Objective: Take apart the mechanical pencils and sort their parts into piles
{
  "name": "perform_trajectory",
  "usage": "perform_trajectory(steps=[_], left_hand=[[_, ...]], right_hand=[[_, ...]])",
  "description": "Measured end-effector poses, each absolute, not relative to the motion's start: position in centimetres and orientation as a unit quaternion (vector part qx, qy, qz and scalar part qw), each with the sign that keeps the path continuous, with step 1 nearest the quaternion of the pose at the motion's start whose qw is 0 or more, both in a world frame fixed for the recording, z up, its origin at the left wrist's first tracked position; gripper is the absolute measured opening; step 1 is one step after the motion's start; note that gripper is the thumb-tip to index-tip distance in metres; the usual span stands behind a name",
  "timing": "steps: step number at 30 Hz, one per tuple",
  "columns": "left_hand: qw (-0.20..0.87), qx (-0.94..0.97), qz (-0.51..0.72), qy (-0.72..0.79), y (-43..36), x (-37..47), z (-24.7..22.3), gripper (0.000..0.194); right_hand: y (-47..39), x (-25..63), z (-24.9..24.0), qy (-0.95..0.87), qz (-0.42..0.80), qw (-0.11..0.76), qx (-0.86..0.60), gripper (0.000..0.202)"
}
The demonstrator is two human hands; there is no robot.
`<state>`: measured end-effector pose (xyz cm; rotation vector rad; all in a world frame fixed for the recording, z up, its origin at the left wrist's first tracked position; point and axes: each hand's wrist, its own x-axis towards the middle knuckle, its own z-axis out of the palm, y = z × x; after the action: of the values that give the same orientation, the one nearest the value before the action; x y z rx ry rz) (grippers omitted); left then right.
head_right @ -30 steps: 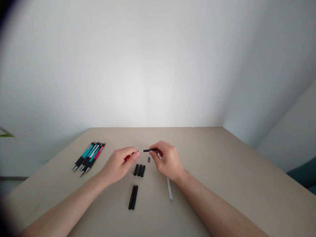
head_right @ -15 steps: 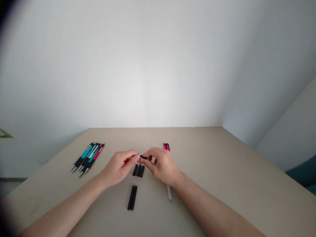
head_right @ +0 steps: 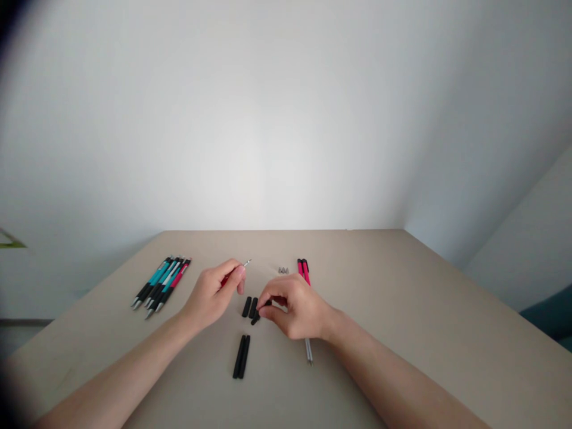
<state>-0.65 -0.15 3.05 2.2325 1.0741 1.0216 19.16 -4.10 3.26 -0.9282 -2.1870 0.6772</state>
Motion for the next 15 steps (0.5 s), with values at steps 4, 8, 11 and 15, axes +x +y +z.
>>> perform_trajectory(steps=[4, 8, 11, 15], left_hand=[[0.227, 0.81, 0.372, 0.392, -0.28, -0.69, 3.18, 0.034], [0.228, 0.811, 0.371, 0.391, -0.39, -0.73, 3.28, 0.034], [0.228, 0.81, 0.371, 0.393, -0.44, -0.72, 3.32, 0.034], [0.226, 0.81, 0.373, 0.392, -0.4, -0.7, 3.23, 0.034]], right_hand=[[-4.36, 19.27, 3.44, -0.838, 0.306, 0.287, -0.349, 0.011], [-4.63, 19.41, 3.47, -0.846, 0.345, 0.224, -0.34, 0.018], [-4.81, 19.35, 3.42, -0.849, 0.369, 0.188, -0.329, 0.019], [-4.88, 19.28, 3.31, -0.862, 0.355, 0.161, -0.324, 0.018]])
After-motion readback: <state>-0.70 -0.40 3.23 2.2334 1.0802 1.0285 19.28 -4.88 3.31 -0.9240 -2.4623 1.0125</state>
